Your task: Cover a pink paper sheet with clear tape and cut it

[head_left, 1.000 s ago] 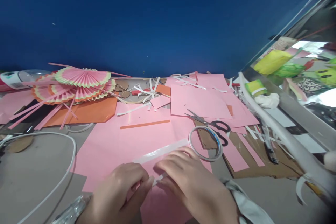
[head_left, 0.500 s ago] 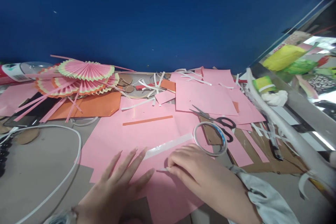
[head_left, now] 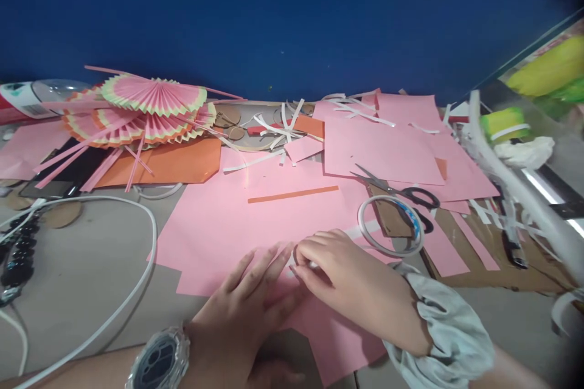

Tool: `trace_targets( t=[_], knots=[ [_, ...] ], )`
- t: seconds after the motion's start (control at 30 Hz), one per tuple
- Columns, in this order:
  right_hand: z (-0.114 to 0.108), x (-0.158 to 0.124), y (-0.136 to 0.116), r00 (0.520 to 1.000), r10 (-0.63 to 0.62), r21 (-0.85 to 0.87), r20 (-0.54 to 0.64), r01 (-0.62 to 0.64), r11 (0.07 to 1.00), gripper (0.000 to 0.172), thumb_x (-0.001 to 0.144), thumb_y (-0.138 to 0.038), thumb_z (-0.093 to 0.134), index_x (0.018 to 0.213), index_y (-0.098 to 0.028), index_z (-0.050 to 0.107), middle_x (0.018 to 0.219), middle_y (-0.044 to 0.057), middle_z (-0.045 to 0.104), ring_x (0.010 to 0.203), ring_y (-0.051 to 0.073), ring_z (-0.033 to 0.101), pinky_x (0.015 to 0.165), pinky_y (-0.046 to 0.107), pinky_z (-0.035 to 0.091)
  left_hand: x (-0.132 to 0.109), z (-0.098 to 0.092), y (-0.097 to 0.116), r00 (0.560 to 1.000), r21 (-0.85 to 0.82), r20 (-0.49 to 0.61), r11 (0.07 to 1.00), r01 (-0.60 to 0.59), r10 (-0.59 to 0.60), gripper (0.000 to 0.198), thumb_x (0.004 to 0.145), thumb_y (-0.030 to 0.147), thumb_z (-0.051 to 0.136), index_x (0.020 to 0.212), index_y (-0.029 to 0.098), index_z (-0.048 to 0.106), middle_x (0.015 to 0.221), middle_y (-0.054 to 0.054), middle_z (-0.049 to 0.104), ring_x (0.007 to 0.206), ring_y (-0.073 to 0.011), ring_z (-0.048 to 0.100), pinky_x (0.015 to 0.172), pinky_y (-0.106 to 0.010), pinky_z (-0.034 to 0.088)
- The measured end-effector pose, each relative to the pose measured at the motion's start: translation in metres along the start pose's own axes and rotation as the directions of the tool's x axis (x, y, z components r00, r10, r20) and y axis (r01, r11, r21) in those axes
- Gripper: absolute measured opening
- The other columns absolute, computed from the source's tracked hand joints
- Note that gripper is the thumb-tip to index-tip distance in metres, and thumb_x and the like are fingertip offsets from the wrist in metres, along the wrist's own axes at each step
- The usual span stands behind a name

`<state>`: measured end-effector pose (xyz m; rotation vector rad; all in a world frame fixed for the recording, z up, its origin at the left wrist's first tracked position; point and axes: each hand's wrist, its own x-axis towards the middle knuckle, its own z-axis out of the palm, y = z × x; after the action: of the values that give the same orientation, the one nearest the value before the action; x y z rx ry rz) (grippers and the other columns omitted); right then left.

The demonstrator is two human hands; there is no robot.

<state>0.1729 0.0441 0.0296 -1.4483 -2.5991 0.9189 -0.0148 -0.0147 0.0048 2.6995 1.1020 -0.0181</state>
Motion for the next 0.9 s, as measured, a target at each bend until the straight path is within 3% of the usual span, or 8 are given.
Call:
trace_targets(
  t=[0.17,0.33,0.5,0.9],
  knots=[
    [0.0069,0.0003,-0.0008,1.0,0.022,-0.041,-0.022,-0.023,0.999,0.018,0.084,-0.013,0.045,0.067,-0.019,0.047,0.07,-0.002,0.057,0.07,0.013,0.049,0.071,0.03,0.035,-0.0013,0.0001,-0.0001,1.0,0.017,0.023,1.0,0.013,-0.014,0.082,0.076,0.063,0.05,0.143,0.029,0.019,0.151,-0.013,0.015,0.139,-0.0276,0.006,0.109,-0.046,0.018],
    [0.0085,0.0007,-0.0009,0.999,0.001,-0.073,-0.044,-0.004,0.997,0.019,0.083,-0.011,0.045,0.066,-0.019,0.046,0.069,-0.002,0.056,0.068,0.013,0.049,0.071,0.029,0.034,-0.0012,-0.0005,0.0023,0.999,0.034,0.025,0.999,0.028,-0.029,0.074,0.082,0.065,0.038,0.141,0.021,0.03,0.15,-0.012,0.016,0.139,-0.0283,0.004,0.11,-0.046,0.013],
    [0.0079,0.0008,0.0012,0.999,-0.017,-0.078,-0.035,0.015,0.997,0.02,0.083,-0.01,0.044,0.065,-0.019,0.043,0.067,-0.002,0.054,0.066,0.012,0.047,0.07,0.028,0.033,-0.0024,0.001,0.0018,1.0,0.035,0.009,0.999,0.009,-0.009,0.083,0.08,0.071,0.03,0.141,0.015,0.029,0.15,-0.013,0.02,0.139,-0.0285,0.007,0.111,-0.044,0.008],
    [0.0065,0.0006,0.0011,0.999,-0.03,-0.069,-0.04,0.027,0.997,0.02,0.083,-0.009,0.045,0.065,-0.019,0.042,0.067,-0.002,0.053,0.066,0.012,0.047,0.07,0.028,0.032,-0.0085,0.0052,0.001,0.999,0.131,-0.043,0.991,-0.007,0.013,0.085,0.078,0.074,0.027,0.139,0.015,0.035,0.149,-0.008,0.024,0.139,-0.0265,0.001,0.111,-0.042,-0.001]
  ],
)
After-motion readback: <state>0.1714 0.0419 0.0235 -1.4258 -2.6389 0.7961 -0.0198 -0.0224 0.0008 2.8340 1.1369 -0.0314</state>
